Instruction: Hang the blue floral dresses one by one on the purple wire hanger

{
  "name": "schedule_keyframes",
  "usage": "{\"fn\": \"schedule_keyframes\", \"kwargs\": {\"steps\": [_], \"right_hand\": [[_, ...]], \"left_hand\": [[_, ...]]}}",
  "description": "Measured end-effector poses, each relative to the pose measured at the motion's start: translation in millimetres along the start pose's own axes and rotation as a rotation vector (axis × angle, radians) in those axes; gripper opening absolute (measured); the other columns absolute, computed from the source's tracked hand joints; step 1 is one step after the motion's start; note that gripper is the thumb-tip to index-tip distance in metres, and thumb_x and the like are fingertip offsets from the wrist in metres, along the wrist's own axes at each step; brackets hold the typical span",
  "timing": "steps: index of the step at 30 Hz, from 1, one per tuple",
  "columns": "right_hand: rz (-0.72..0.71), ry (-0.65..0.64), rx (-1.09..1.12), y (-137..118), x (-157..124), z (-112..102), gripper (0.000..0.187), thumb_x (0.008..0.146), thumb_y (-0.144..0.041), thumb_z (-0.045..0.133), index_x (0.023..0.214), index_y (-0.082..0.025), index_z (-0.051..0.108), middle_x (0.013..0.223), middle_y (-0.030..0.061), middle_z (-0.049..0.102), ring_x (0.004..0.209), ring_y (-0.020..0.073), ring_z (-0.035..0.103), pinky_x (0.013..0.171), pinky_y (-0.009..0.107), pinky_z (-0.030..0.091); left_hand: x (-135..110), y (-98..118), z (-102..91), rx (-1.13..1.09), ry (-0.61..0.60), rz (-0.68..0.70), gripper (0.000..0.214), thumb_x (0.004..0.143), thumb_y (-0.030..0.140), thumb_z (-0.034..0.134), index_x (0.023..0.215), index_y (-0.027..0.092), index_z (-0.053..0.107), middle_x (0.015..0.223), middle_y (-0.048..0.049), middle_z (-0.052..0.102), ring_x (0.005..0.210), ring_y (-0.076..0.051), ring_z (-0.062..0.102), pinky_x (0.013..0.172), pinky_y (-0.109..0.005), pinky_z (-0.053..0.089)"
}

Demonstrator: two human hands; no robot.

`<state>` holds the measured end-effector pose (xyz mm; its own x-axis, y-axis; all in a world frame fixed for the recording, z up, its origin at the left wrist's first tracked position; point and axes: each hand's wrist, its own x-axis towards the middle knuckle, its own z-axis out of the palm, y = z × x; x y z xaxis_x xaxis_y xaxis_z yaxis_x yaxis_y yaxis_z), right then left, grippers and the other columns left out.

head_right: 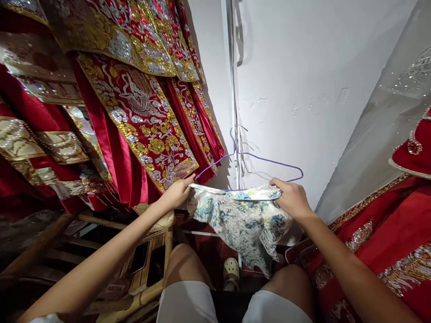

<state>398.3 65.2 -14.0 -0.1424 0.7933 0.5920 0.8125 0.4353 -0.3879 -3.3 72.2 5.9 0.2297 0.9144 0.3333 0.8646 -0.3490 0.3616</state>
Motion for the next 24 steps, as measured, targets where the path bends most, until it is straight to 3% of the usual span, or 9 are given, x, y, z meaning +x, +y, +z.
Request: {"fn": "schedule_keyframes", "kwargs": {"steps": [2,6,8,11,15,17,20,24], "right_hand": [[0.003,0.008,-0.028,-1,3,1,0.015,0.072,-0.026,0.053,0.075,-0.024,0.067,0.062,0.0027,0.068,0.053,0.0174,0.053,0.054,0.027,0.032],[0.023,-0.033,0.018,-7,4,8,0.009,0.07,-0.026,0.051,0.063,-0.023,0.055,0.053,-0.0001,0.056,0.051,0.0149,0.042,0.052,0.026,0.029],[0.028,-0.081,0.07,-14,3,13,0.01,0.069,-0.025,0.05,0.059,-0.023,0.049,0.051,-0.0009,0.052,0.051,0.0143,0.04,0.051,0.025,0.029],[0.056,-0.114,0.062,-22,2,15,0.008,0.068,-0.025,0.05,0.061,-0.023,0.052,0.054,0.0001,0.055,0.052,0.0149,0.041,0.051,0.025,0.029],[0.109,-0.109,-0.03,-17,7,6,0.009,0.068,-0.027,0.052,0.066,-0.023,0.06,0.056,0.002,0.059,0.053,0.0167,0.044,0.053,0.026,0.03],[0.11,-0.092,-0.048,-13,10,3,0.008,0.067,-0.028,0.053,0.064,-0.023,0.059,0.053,0.0014,0.056,0.051,0.0166,0.042,0.052,0.027,0.029],[0.111,-0.103,0.01,-16,12,7,0.008,0.067,-0.027,0.052,0.061,-0.023,0.056,0.05,0.0003,0.054,0.05,0.016,0.043,0.05,0.027,0.027],[0.115,-0.173,0.149,-29,6,18,0.012,0.066,-0.021,0.049,0.065,-0.021,0.061,0.058,0.0009,0.061,0.056,0.0172,0.051,0.052,0.026,0.033]], "left_hand": [[13,3,-10.7,0.07,0.028,-0.044,0.046,0.088,0.01,0.04,0.123,0.017,0.068,0.145,-0.0136,0.06,0.134,-0.029,0.057,0.111,-0.039,0.043],[41,7,-19.2,0.11,0.058,-0.12,0.06,0.088,0.007,0.04,0.144,0.017,0.058,0.133,-0.0145,0.069,0.118,-0.03,0.067,0.104,-0.039,0.048],[58,5,-15.7,0.045,0.107,-0.103,0.059,0.087,0.005,0.039,0.141,0.015,0.061,0.131,-0.0138,0.07,0.113,-0.028,0.069,0.101,-0.037,0.049],[77,-2,-4.3,-0.056,0.164,-0.084,0.05,0.087,0.005,0.04,0.125,0.012,0.071,0.127,-0.0127,0.073,0.109,-0.024,0.068,0.1,-0.032,0.048],[79,-15,12.0,-0.08,0.074,-0.091,0.03,0.082,0.005,0.049,0.089,0.012,0.078,0.086,-0.0116,0.078,0.081,-0.023,0.069,0.084,-0.031,0.051],[77,-17,15.4,-0.099,0.053,-0.087,0.027,0.08,0.005,0.051,0.08,0.013,0.076,0.074,-0.0091,0.075,0.074,-0.023,0.067,0.08,-0.031,0.051],[81,-7,13.5,-0.15,0.128,-0.073,0.034,0.085,0.008,0.044,0.095,0.014,0.076,0.093,-0.0099,0.078,0.089,-0.024,0.069,0.085,-0.032,0.05],[93,25,7.7,-0.344,0.231,0.035,0.037,0.089,0.014,0.042,0.109,0.016,0.073,0.111,-0.0083,0.076,0.101,-0.022,0.069,0.087,-0.03,0.051]]}}
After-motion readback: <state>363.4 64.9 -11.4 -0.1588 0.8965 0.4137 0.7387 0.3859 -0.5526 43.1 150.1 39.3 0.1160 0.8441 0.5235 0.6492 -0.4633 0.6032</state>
